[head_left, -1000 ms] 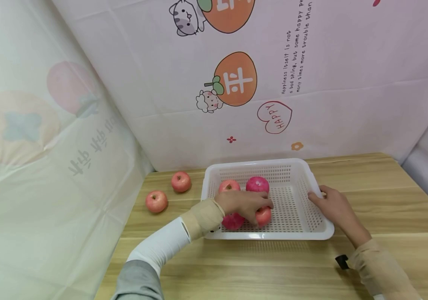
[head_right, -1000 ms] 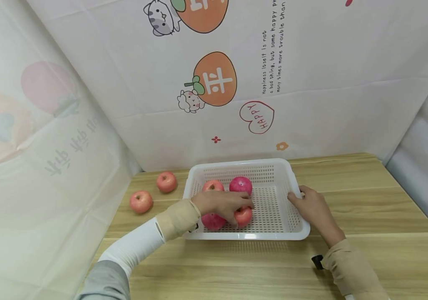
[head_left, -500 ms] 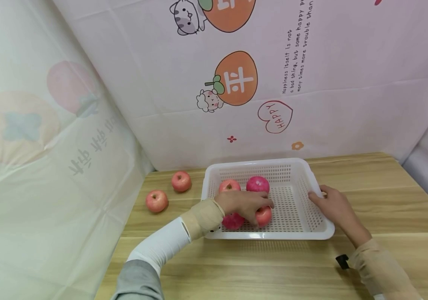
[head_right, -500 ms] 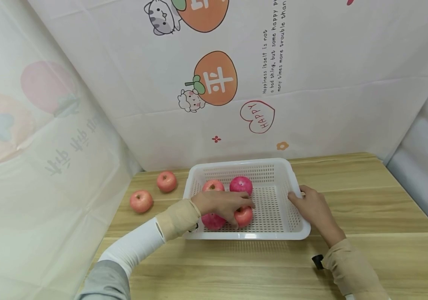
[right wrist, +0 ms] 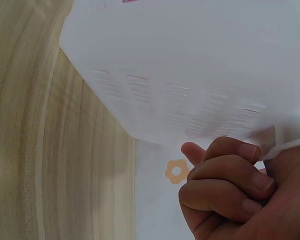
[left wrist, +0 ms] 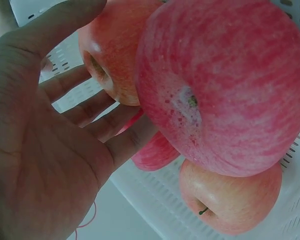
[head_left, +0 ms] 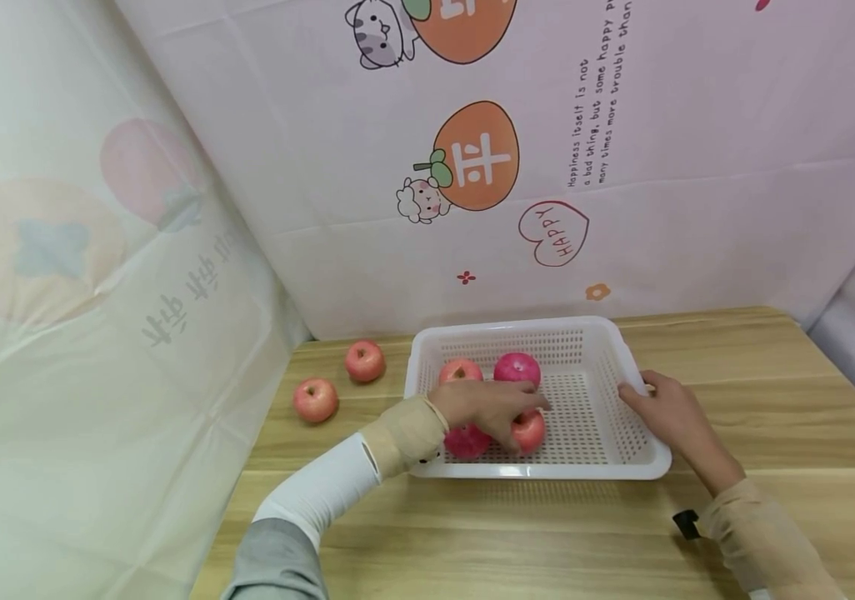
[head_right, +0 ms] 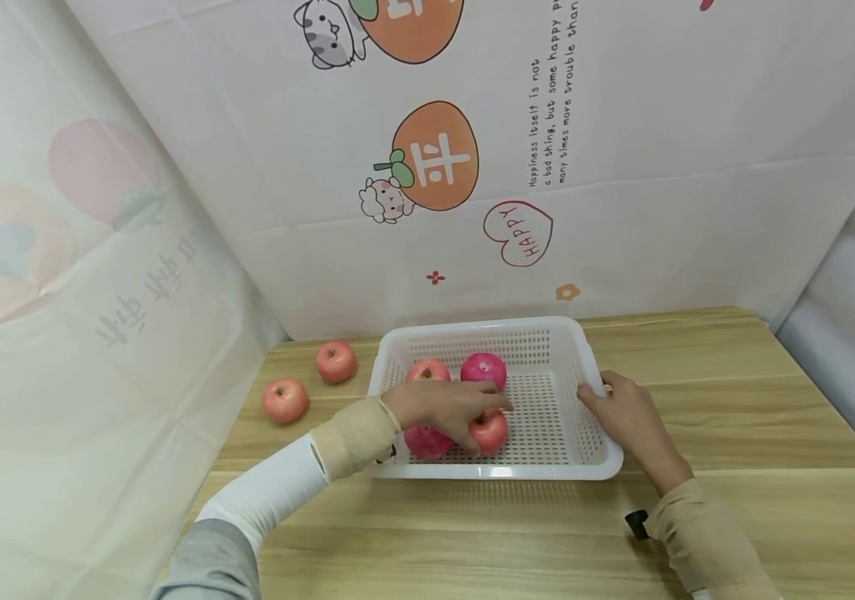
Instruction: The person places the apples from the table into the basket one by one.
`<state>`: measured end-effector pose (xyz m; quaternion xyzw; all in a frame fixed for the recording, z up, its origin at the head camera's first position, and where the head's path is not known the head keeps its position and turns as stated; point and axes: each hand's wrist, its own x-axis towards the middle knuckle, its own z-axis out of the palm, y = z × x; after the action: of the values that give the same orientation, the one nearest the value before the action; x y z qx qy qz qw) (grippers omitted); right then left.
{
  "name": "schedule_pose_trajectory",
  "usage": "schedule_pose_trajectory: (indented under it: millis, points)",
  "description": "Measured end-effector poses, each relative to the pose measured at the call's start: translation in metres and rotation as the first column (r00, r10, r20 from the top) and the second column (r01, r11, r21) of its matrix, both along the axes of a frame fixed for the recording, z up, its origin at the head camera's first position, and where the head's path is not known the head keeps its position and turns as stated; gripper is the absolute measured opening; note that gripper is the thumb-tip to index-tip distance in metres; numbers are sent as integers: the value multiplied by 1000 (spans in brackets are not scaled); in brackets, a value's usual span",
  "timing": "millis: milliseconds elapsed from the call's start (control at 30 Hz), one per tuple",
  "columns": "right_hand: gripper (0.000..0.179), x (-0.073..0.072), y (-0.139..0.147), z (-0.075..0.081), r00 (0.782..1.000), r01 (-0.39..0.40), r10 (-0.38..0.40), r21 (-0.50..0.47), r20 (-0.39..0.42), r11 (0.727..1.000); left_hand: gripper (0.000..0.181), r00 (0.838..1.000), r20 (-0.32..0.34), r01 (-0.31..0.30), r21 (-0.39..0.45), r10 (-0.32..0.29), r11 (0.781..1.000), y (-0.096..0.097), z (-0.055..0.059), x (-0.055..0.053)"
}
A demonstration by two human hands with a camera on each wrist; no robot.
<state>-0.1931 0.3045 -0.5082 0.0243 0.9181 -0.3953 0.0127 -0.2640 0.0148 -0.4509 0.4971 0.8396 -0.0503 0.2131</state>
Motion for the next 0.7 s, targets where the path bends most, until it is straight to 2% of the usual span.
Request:
schedule_pose_trajectory:
  millis: [200, 433, 700]
  points:
    - [71, -2, 1, -1, 1000, 5, -5, 1, 12, 1000, 83, 1000, 14, -2, 16, 2, 1000, -1, 1, -2]
    - [71, -1, 2, -1, 1000, 5, -5, 2, 14, 1000, 78, 999, -2, 36, 70, -36, 997, -3, 5, -3]
    - [71, -2, 2, -3, 1000, 0, 0, 15, -3, 1000, 70, 1000, -25, 14, 104, -11, 994, -11, 12, -3]
